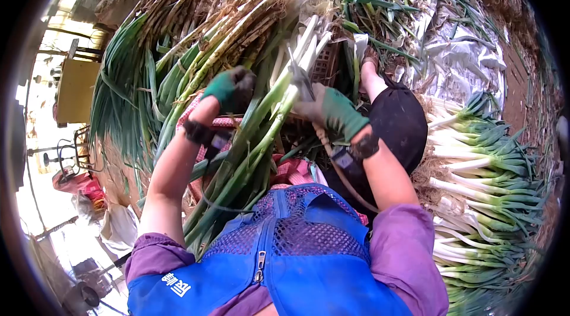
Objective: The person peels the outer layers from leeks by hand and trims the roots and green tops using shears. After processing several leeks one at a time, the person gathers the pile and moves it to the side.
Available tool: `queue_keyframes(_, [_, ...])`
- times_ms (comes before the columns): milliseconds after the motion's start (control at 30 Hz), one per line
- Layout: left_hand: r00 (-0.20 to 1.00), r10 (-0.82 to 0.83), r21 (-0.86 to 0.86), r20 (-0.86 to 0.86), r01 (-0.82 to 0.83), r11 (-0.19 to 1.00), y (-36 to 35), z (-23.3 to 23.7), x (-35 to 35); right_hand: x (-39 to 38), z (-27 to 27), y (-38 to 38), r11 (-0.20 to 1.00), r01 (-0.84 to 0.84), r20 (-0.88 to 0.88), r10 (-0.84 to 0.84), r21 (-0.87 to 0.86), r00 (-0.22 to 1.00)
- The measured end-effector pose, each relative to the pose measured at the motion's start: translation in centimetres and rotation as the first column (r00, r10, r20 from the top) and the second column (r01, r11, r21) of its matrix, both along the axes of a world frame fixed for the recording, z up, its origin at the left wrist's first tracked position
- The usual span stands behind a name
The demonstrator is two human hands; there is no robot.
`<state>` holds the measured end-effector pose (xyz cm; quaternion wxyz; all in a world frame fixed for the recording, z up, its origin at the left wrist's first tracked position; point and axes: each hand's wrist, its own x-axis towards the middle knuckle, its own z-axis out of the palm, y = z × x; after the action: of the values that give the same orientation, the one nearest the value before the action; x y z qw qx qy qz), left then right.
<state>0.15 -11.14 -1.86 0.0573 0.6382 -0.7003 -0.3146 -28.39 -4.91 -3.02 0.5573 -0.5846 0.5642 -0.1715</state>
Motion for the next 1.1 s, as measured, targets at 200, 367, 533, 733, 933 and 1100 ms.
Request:
queue_keyframes(200, [0.865,0.078,0.077,0.496,-0.133,0.988,-4.4,-6.0,2.2,-0.3,-1.5,5.0,0.979,0.014,-0.237,-0.063,-0.202,0.969])
queue_keyframes(367, [0.994,0.015,0.166,0.107,-0.032,0.986,-1.4,-3.4,-2.4,-1.6,-3.0,6.5,0.918,0.396,-0.222,-0.391,-0.023,0.893])
queue_keyframes(533, [0.989,-0.117,0.432,-0.096,0.147,0.89,-0.3,-3.9,-7.3,-0.1,-6.6,7.1,0.92,0.081,-0.425,-0.253,-0.382,0.869])
queue_keyframes(733, [0.995,-0.091,0.333,-0.035,0.097,0.938,-1.2,-5.3,-7.1,2.6,-7.3,6.2,0.92,0.382,0.32,-0.338,-0.084,0.885])
queue_keyframes(933, [0.777,0.224,0.437,-0.589,0.073,0.896,1.1,2.7,-1.7,5.8,-10.4,5.8,0.985,0.123,0.495,-0.167,0.121,0.852])
queue_keyframes(1100, [0.82,-0.276,-0.008,-0.502,0.315,0.949,1.1,2.1,2.1,9.6,-12.1,1.8,0.915,0.134,0.697,-0.378,0.38,0.609])
